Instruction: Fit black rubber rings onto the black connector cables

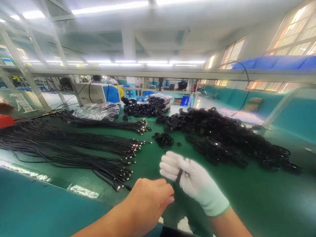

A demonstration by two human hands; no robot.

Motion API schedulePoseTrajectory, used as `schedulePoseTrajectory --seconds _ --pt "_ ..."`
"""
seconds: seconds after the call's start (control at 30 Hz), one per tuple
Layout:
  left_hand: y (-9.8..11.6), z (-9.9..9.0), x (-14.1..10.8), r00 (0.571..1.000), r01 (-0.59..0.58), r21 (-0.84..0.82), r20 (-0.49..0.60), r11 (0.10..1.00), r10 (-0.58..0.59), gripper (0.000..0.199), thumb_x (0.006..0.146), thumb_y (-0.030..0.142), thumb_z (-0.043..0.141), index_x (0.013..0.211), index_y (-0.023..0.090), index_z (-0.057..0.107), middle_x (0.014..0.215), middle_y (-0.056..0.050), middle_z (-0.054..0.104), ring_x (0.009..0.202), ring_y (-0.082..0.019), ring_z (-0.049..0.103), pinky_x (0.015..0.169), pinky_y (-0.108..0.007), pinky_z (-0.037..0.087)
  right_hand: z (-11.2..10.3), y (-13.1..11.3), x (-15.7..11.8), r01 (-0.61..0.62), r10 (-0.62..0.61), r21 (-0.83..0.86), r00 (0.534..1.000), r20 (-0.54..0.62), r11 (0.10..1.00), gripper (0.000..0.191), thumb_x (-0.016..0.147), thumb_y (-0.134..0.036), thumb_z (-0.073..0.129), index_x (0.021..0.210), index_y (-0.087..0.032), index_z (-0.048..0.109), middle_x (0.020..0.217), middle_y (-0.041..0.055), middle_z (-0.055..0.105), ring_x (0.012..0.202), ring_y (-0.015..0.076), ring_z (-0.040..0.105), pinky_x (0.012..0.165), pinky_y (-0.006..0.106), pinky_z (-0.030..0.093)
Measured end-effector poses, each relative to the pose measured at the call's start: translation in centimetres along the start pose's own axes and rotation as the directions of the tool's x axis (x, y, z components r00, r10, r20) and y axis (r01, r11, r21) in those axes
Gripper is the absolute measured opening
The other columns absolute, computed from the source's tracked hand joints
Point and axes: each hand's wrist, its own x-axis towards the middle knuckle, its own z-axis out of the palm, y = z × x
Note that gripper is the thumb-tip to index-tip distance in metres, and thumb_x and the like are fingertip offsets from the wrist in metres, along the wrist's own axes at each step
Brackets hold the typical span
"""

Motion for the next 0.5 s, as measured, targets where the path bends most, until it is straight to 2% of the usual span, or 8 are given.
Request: schedulePoseTrajectory --seconds 0.1,0.17,0.23,0.33,0.43,0.5 --pt "-1.6 -0.7 0.7 0.998 0.004 -0.139 -0.067 0.990 -0.014 0.010 0.083 0.021 0.056 0.076 0.020 0.063 0.074 0.002 0.062 0.064 -0.011 0.054 0.057 -0.020 0.035 0.6 1.2 -0.6 -0.161 0.163 -0.026 0.976 0.145 0.987 0.038 0.073 -0.031 0.073 0.102 -0.011 0.059 0.090 0.0102 0.064 0.084 0.0207 0.061 0.083 0.042 0.044" --pt "-3.1 -1.3 1.5 0.997 0.003 -0.291 -0.078 0.957 -0.027 0.002 0.075 0.021 0.065 0.075 0.020 0.066 0.074 0.002 0.062 0.068 -0.011 0.055 0.061 -0.019 0.038 0.9 2.3 -1.0 -0.290 0.288 -0.030 0.922 0.260 0.956 0.040 0.072 -0.033 0.073 0.101 -0.010 0.059 0.087 0.0106 0.063 0.082 0.0209 0.062 0.083 0.043 0.044" --pt "-4.3 -1.4 2.0 0.999 0.010 -0.476 -0.042 0.879 -0.035 0.005 0.070 0.021 0.069 0.074 0.018 0.068 0.074 0.002 0.062 0.069 -0.012 0.056 0.063 -0.018 0.041 1.1 3.1 -1.2 -0.371 0.354 -0.009 0.879 0.319 0.929 0.042 0.071 -0.034 0.073 0.102 -0.009 0.057 0.084 0.0093 0.062 0.078 0.0210 0.062 0.082 0.046 0.043" --pt "-5.4 -0.3 2.2 0.995 0.089 -0.723 0.038 0.685 -0.089 0.009 0.071 0.023 0.067 0.072 0.014 0.067 0.070 0.001 0.061 0.065 -0.011 0.054 0.059 -0.019 0.040 1.6 3.9 -1.2 -0.406 0.360 0.064 0.864 0.352 0.912 0.041 0.070 -0.032 0.073 0.100 -0.012 0.054 0.079 0.0040 0.056 0.073 0.0193 0.060 0.080 0.046 0.042" --pt "-5.7 1.5 1.8 0.982 0.152 -0.850 0.071 0.505 -0.176 0.015 0.074 0.026 0.064 0.072 0.012 0.064 0.065 0.001 0.058 0.059 -0.009 0.048 0.054 -0.019 0.036 2.3 4.5 -1.1 -0.450 0.338 0.194 0.838 0.428 0.872 0.037 0.064 -0.025 0.077 0.080 -0.015 0.046 0.067 -0.0051 0.040 0.061 0.0102 0.049 0.072 0.033 0.040" --pt "-5.8 2.1 1.6 0.971 0.166 -0.881 0.068 0.442 -0.228 0.017 0.075 0.028 0.063 0.072 0.011 0.062 0.066 0.000 0.058 0.059 -0.009 0.046 0.055 -0.019 0.035 3.0 4.8 -1.0 -0.467 0.320 0.257 0.831 0.455 0.846 0.043 0.060 -0.023 0.079 0.073 -0.017 0.039 0.065 -0.0076 0.030 0.056 0.0063 0.038 0.065 0.027 0.036"
